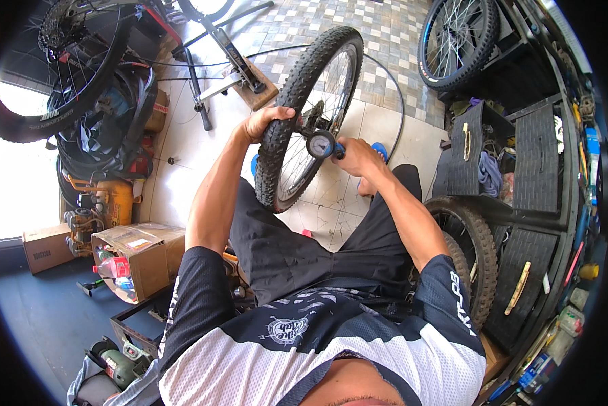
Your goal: The person removes a bicycle tire from the rim, uses a pressure gauge to check the tire pressure, and then reattaches the tire to the rim.
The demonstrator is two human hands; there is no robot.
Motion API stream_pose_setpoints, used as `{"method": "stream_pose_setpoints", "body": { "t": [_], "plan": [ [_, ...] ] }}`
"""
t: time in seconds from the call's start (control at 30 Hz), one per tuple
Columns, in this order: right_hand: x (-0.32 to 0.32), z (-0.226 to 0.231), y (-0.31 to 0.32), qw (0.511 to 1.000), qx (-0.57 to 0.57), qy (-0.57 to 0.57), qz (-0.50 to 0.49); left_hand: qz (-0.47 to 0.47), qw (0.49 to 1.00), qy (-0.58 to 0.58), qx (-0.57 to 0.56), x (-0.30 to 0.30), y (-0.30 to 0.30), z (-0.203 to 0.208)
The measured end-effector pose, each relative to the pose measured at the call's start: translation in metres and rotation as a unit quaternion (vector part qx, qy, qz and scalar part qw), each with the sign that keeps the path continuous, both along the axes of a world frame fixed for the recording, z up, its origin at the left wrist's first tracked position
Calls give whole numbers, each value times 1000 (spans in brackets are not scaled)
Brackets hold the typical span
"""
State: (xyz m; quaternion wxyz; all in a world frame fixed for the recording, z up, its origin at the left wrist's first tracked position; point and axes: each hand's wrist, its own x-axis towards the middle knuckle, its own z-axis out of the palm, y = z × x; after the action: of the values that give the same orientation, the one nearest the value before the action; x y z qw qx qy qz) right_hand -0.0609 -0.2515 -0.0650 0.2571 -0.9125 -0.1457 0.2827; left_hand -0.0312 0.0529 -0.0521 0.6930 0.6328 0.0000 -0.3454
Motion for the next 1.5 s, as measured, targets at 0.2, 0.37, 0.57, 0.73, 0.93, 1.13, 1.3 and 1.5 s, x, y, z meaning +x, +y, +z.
{"method": "stream_pose_setpoints", "body": {
  "t": [0.2,0.37,0.57,0.73,0.93,1.13,1.3,1.5],
  "plan": [
    [0,3,0,1000,2,0,-1,53,998,-25,34,-4,-5,12],
    [-3,17,-4,1000,3,6,-15,120,868,-273,396,-15,-30,65],
    [-2,3,-5,1000,13,3,-11,184,761,-315,537,-26,-82,76],
    [-3,8,-6,999,20,17,-20,172,771,-297,537,-22,-82,81],
    [-1,-1,-9,999,33,5,-18,170,779,-300,523,-17,-81,79],
    [-1,8,-7,999,16,19,-24,171,782,-293,523,-17,-81,80],
    [-1,14,-5,999,-2,26,-30,166,779,-295,528,-17,-81,81],
    [-1,20,-7,1000,3,15,-19,176,780,-291,526,-20,-85,81]
  ]
}}
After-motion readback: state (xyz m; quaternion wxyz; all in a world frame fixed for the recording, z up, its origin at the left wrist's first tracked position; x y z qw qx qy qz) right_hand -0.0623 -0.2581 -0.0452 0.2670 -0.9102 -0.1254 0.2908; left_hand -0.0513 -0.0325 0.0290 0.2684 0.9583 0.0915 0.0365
